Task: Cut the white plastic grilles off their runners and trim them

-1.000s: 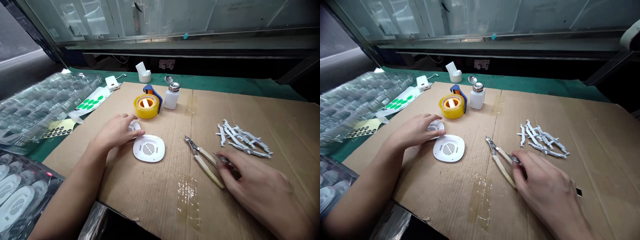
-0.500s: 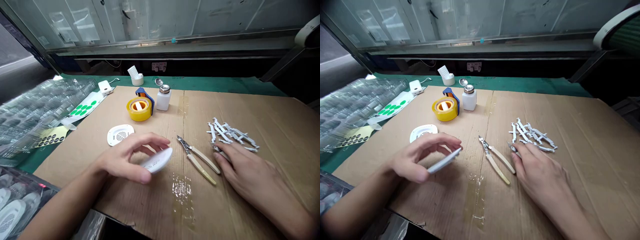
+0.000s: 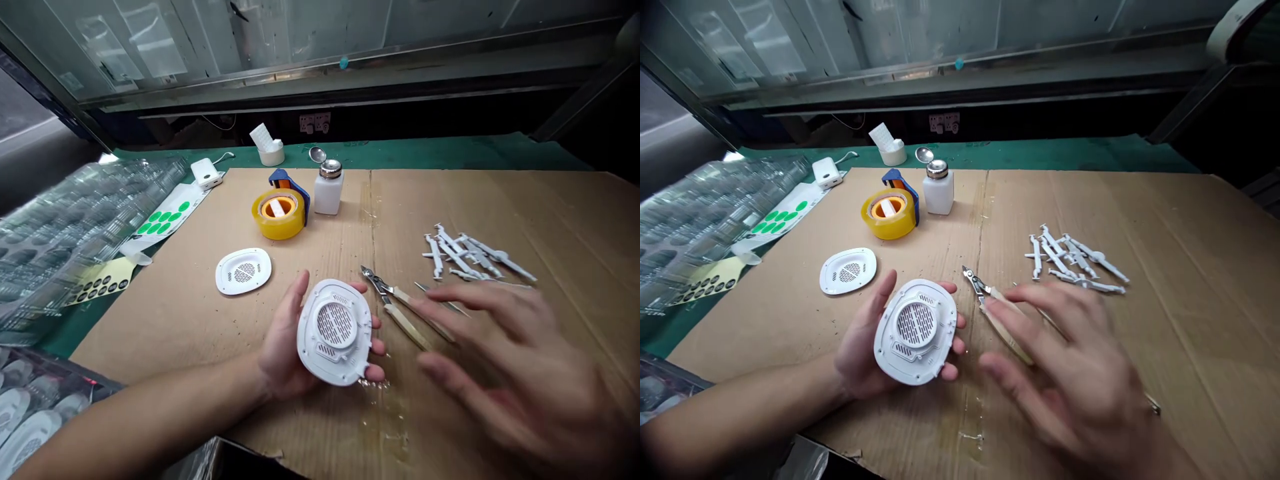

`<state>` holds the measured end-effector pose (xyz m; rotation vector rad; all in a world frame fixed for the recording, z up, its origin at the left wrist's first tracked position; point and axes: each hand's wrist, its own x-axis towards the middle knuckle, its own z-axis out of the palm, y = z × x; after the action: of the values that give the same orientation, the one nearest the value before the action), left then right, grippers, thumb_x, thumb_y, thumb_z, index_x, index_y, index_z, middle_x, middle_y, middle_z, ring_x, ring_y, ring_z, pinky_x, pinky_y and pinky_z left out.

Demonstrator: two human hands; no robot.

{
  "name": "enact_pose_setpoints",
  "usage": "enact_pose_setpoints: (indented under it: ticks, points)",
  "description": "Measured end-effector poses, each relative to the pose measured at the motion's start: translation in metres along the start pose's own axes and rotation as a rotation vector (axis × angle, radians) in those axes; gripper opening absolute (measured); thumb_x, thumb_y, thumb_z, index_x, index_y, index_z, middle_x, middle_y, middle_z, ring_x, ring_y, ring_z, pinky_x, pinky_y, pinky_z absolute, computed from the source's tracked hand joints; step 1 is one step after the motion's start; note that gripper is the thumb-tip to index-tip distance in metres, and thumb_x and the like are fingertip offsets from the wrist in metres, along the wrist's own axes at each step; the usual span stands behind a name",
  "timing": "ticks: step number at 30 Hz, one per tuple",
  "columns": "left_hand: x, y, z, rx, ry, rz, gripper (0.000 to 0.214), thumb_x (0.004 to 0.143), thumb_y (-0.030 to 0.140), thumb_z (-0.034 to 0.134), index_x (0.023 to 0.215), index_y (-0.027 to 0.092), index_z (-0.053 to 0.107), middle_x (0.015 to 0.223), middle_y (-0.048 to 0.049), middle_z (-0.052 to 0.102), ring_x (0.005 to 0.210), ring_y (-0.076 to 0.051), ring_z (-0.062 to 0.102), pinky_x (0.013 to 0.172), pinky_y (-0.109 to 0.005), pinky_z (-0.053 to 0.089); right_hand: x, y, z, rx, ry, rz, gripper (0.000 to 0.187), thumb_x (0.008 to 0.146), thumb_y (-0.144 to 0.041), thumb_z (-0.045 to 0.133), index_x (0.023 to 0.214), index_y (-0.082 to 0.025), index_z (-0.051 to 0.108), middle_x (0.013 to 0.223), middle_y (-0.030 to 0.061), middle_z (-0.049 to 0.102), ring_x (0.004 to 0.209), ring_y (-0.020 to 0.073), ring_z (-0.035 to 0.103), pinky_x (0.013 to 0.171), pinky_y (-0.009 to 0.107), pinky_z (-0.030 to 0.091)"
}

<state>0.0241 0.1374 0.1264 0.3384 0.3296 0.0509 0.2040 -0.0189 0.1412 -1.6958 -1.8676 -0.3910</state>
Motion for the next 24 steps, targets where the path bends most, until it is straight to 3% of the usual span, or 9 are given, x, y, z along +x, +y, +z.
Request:
enact_pose_setpoints:
  ticks: [4, 7, 10, 13, 16, 20, 24]
  points:
    - [0.002, -0.011, 0.0, 0.036, 0.002, -0.006, 0.062, 0.089, 0.069, 0.045, 0.127, 0.02, 0.055, 0.102, -0.0105, 0.069, 0.081, -0.023, 0.07, 0.075, -0.035, 0.052, 0.0, -0.031, 0.011, 0.17, -0.149, -0.1, 0.057, 0.093, -0.046, 0.058, 0.14, -0.016, 0.05, 0.148, 0.0197, 0.038, 0.134, 0.0415, 0.035, 0.107, 0.06, 0.033]
    - [0.001, -0.015, 0.004, 0.087, 0.041, 0.018, 0.067, 0.086, 0.066, 0.057, 0.134, 0.021, 0.047, 0.106, -0.0105, 0.07, 0.087, -0.024, 0.071, 0.079, -0.034, 0.05, 0.002, -0.044, 0.02, 0.23, -0.179, -0.111, 0.064, 0.093, -0.059, 0.053, 0.143, -0.02, 0.048, 0.157, 0.017, 0.026, 0.141, 0.0439, 0.024, 0.11, 0.065, 0.027]
    - [0.001, -0.014, 0.008, 0.112, 0.055, -0.022, 0.082, 0.078, 0.069, 0.064, 0.14, 0.021, 0.041, 0.108, -0.0125, 0.07, 0.092, -0.028, 0.07, 0.082, -0.037, 0.051, 0.005, -0.048, 0.027, 0.236, -0.199, -0.119, 0.07, 0.09, -0.064, 0.054, 0.146, -0.022, 0.044, 0.158, 0.0153, 0.023, 0.142, 0.0448, 0.02, 0.108, 0.068, 0.027]
    - [0.001, -0.013, 0.012, 0.125, 0.053, -0.041, 0.084, 0.078, 0.07, 0.064, 0.141, 0.02, 0.04, 0.108, -0.0132, 0.069, 0.09, -0.028, 0.07, 0.08, -0.037, 0.052, 0.007, -0.047, 0.029, 0.227, -0.23, -0.157, 0.071, 0.089, -0.06, 0.059, 0.147, -0.023, 0.044, 0.158, 0.016, 0.026, 0.142, 0.0448, 0.021, 0.107, 0.07, 0.028]
    - [-0.001, -0.012, 0.012, 0.124, 0.077, -0.033, 0.07, 0.083, 0.068, 0.06, 0.132, 0.019, 0.048, 0.103, -0.0102, 0.07, 0.079, -0.022, 0.07, 0.073, -0.031, 0.052, 0.009, -0.046, 0.025, 0.236, -0.217, -0.179, 0.058, 0.092, -0.05, 0.058, 0.142, -0.023, 0.051, 0.156, 0.0133, 0.035, 0.142, 0.0427, 0.025, 0.108, 0.069, 0.027]
    - [-0.003, -0.013, 0.009, 0.078, 0.102, -0.024, 0.051, 0.086, 0.065, 0.058, 0.112, 0.021, 0.058, 0.088, -0.0047, 0.069, 0.072, -0.018, 0.069, 0.073, -0.029, 0.053, 0.011, -0.048, 0.018, 0.227, -0.207, -0.206, 0.044, 0.092, -0.037, 0.058, 0.134, -0.026, 0.06, 0.15, 0.0045, 0.048, 0.141, 0.0364, 0.031, 0.114, 0.06, 0.022]
    - [-0.004, -0.011, 0.005, 0.068, 0.128, -0.023, 0.05, 0.088, 0.066, 0.053, 0.112, 0.023, 0.059, 0.089, -0.0053, 0.07, 0.078, -0.021, 0.071, 0.07, -0.029, 0.054, 0.01, -0.047, 0.016, 0.218, -0.157, -0.208, 0.037, 0.091, -0.035, 0.06, 0.128, -0.031, 0.065, 0.143, -0.0046, 0.056, 0.137, 0.0304, 0.038, 0.117, 0.051, 0.023]
